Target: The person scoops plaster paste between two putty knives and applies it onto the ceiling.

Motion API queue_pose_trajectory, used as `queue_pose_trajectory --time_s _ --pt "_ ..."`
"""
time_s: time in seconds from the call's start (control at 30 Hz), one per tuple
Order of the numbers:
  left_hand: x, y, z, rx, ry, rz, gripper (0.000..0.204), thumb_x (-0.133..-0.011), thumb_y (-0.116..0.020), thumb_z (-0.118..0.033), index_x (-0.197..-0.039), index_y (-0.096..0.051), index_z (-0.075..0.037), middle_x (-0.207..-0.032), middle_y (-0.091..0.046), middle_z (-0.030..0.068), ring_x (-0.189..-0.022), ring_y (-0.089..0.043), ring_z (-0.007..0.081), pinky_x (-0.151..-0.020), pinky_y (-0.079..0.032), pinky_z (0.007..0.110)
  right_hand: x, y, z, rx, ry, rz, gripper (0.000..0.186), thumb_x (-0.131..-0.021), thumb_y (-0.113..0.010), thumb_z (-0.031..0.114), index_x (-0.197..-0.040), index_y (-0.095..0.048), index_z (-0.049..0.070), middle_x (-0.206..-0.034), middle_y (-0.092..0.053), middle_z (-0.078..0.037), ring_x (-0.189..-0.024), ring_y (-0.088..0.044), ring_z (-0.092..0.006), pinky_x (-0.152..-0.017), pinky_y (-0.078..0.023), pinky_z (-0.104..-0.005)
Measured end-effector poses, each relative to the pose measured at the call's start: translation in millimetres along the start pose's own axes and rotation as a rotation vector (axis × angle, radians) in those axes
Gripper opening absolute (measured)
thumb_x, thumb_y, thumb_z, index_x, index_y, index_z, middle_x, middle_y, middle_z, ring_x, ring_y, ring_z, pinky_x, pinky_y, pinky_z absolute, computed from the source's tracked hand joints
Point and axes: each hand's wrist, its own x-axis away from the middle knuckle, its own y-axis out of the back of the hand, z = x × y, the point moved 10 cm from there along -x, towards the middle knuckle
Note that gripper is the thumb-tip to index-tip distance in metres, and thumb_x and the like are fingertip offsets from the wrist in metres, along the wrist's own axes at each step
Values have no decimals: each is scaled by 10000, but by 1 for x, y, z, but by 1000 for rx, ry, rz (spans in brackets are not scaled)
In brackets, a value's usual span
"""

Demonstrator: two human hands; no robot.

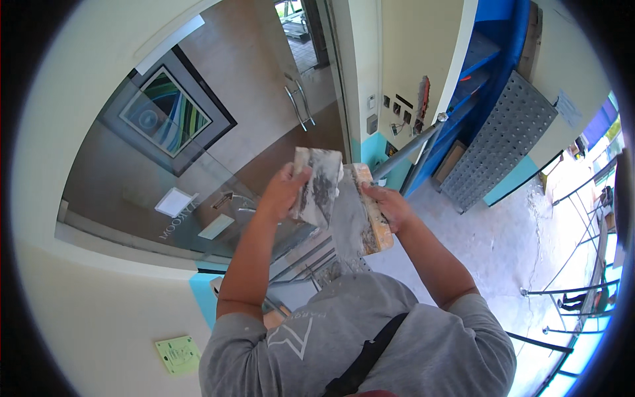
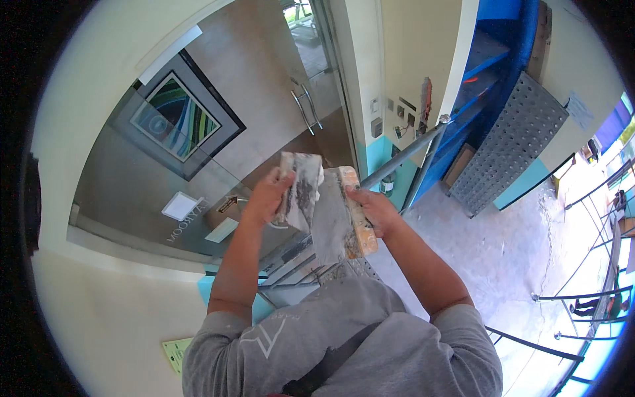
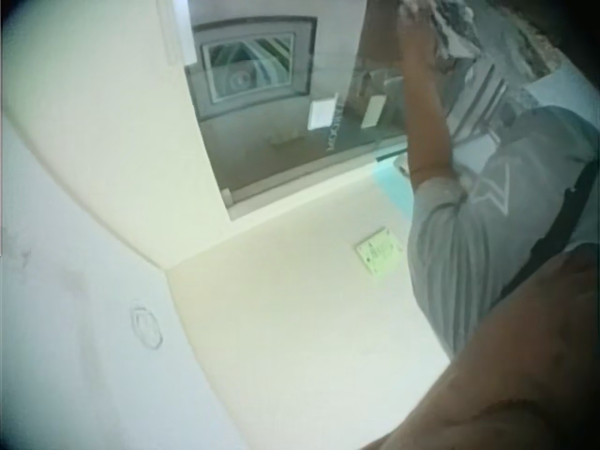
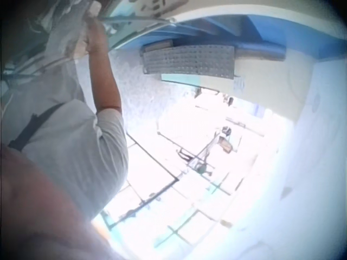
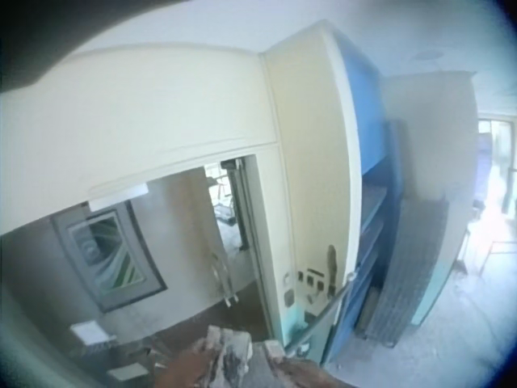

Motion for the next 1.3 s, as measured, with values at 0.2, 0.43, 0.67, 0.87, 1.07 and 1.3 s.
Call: queue_pose_trajectory --time_s 0.2,0.43,0.67,0.87,1.07,1.3 --pt "6 36 33 -435 181 -12 459 -878 -662 -334 -1166 -530 -1 -966 -626 81 -881 -598 143 -777 -485 306 -5 -13 3 0 88 50 397 -912 -616 277 -1117 -557 -58 -979 -650 -134 -823 -666 -221 -755 -541 -369" --pt "35 106 7 -582 -70 -495 433 -893 -622 -299 -1164 -527 25 -1035 -604 182 -969 -592 257 -840 -456 354 -17 -21 37 -207 272 74 378 -940 -569 254 -1209 -498 -1 -1063 -617 -117 -915 -644 -251 -823 -531 -411" --pt "99 61 -25 -343 -697 -603 282 -914 -577 -177 -1122 -543 11 -1080 -597 174 -996 -585 305 -884 -454 372 -39 -24 29 -357 320 -85 356 -951 -545 221 -1217 -464 -2 -1056 -603 -126 -948 -630 -274 -857 -522 -459" --pt "112 -3 -53 -494 -1011 -158 365 -782 -653 -12 -1134 -557 -17 -1156 -586 207 -1086 -577 314 -931 -455 405 -37 -44 41 -327 364 -13 366 -947 -556 209 -1228 -451 -2 -1071 -596 -124 -962 -625 -271 -849 -527 -462" --pt "100 4 -44 -859 -948 -63 550 -623 -669 51 -1152 -572 -64 -1208 -588 166 -1157 -540 352 -986 -418 445 -31 -55 47 -265 380 -18 384 -938 -576 227 -1232 -452 13 -1098 -585 -119 -973 -619 -267 -845 -529 -458" --pt "100 50 -54 -1212 -950 -269 454 -618 -640 5 -1066 -628 -66 -1074 -582 131 -982 -553 336 -864 -425 450 -17 -62 65 -179 554 -100 438 -936 -585 240 -1273 -422 13 -1131 -563 -105 -999 -593 -243 -880 -502 -409"
